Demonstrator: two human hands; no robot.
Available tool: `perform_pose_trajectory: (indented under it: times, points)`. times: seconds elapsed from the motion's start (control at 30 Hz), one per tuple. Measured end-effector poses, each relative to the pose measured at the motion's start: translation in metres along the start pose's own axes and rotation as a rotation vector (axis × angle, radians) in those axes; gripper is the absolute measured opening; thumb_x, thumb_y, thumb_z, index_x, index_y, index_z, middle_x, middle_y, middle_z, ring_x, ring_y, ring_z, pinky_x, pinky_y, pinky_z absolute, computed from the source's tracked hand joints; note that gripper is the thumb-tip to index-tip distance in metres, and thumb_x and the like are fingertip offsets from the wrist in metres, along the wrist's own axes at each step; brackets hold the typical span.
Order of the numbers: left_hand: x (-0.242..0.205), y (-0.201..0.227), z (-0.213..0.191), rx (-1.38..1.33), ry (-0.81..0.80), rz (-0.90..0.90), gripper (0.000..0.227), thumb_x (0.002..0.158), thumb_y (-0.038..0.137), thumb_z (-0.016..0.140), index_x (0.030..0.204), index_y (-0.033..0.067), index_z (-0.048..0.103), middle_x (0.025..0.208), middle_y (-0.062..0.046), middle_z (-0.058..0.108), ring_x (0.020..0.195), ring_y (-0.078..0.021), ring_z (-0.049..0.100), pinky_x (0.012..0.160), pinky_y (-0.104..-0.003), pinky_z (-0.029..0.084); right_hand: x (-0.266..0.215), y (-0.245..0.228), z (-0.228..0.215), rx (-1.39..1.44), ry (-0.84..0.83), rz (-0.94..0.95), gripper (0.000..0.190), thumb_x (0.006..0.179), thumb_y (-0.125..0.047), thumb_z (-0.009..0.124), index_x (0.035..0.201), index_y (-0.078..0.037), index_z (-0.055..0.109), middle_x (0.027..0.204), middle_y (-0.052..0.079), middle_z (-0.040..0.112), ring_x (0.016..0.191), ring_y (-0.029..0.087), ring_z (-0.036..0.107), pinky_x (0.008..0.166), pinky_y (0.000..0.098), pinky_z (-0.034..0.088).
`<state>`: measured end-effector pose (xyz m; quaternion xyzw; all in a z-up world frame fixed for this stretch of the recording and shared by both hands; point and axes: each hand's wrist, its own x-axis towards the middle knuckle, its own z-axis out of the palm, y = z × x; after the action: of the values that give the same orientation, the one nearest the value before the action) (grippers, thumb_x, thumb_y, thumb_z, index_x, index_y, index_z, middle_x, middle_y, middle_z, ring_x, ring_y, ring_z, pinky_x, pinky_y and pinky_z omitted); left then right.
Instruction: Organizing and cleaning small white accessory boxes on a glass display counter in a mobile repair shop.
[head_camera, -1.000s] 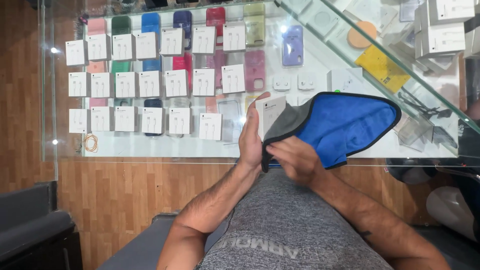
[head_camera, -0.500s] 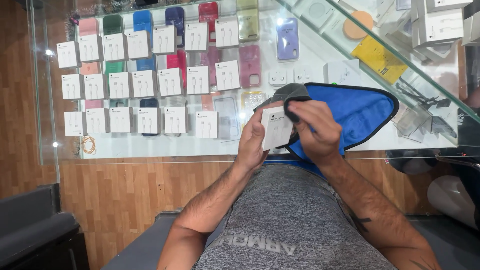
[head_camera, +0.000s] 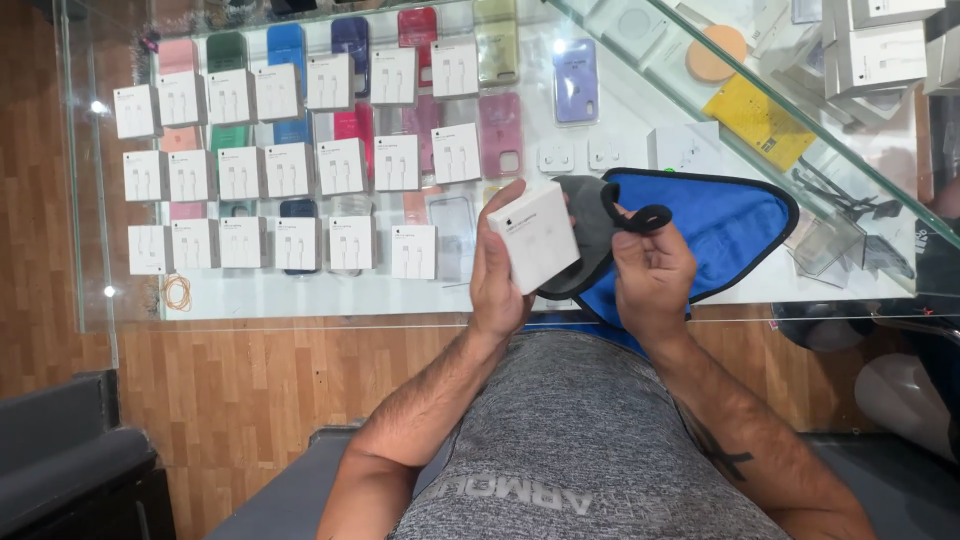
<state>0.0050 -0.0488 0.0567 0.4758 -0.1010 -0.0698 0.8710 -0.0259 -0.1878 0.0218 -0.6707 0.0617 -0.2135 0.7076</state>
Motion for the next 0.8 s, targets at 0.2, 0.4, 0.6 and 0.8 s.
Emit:
perform_pose_trajectory:
  times: [0.2,0.4,0.6,0.8]
  points:
    - [0.004,-0.017,-0.005,0.068,0.08,0.174,0.065,0.095,0.051,0.033,0.144,0.0115,0.017,0.137,-0.019,0.043,0.125,-0.0238,0.043,0.107,-0.045,0.034,-0.015,-0.018,0.025,0.307,0.048,0.347,0.02,0.092,-0.014,0.056,0.105,0.001,0.056,0.068,0.008,0.06,0.064,0.011,0.06,0.064,0.0209,0.053]
    - [0.001,-0.059,-0.023,0.301,-0.028,0.368,0.072,0.088,0.041,0.052,0.141,0.0059,0.018,0.136,-0.024,0.036,0.125,-0.0305,0.04,0.107,-0.048,0.031,-0.023,0.009,0.016,0.552,0.078,0.618,0.012,0.091,-0.013,0.056,0.087,-0.002,0.055,0.053,0.004,0.053,0.054,0.014,0.064,0.058,0.0238,0.057]
    - [0.015,-0.073,-0.034,0.415,0.002,0.515,0.068,0.089,0.037,0.054,0.139,0.0052,0.021,0.136,-0.022,0.034,0.125,-0.0299,0.039,0.106,-0.047,0.032,-0.038,0.014,0.009,0.5,0.028,0.66,0.013,0.089,-0.012,0.059,0.082,-0.001,0.056,0.056,0.011,0.059,0.052,0.019,0.065,0.052,0.0257,0.058]
    - [0.004,-0.043,-0.073,0.107,0.259,0.166,0.051,0.1,0.037,0.032,0.141,0.0066,0.026,0.132,-0.02,0.046,0.121,-0.0251,0.046,0.103,-0.041,0.04,-0.041,0.053,-0.031,-0.222,-0.106,0.244,0.01,0.093,-0.015,0.059,0.093,-0.006,0.062,0.058,0.004,0.056,0.06,0.01,0.058,0.058,0.023,0.048]
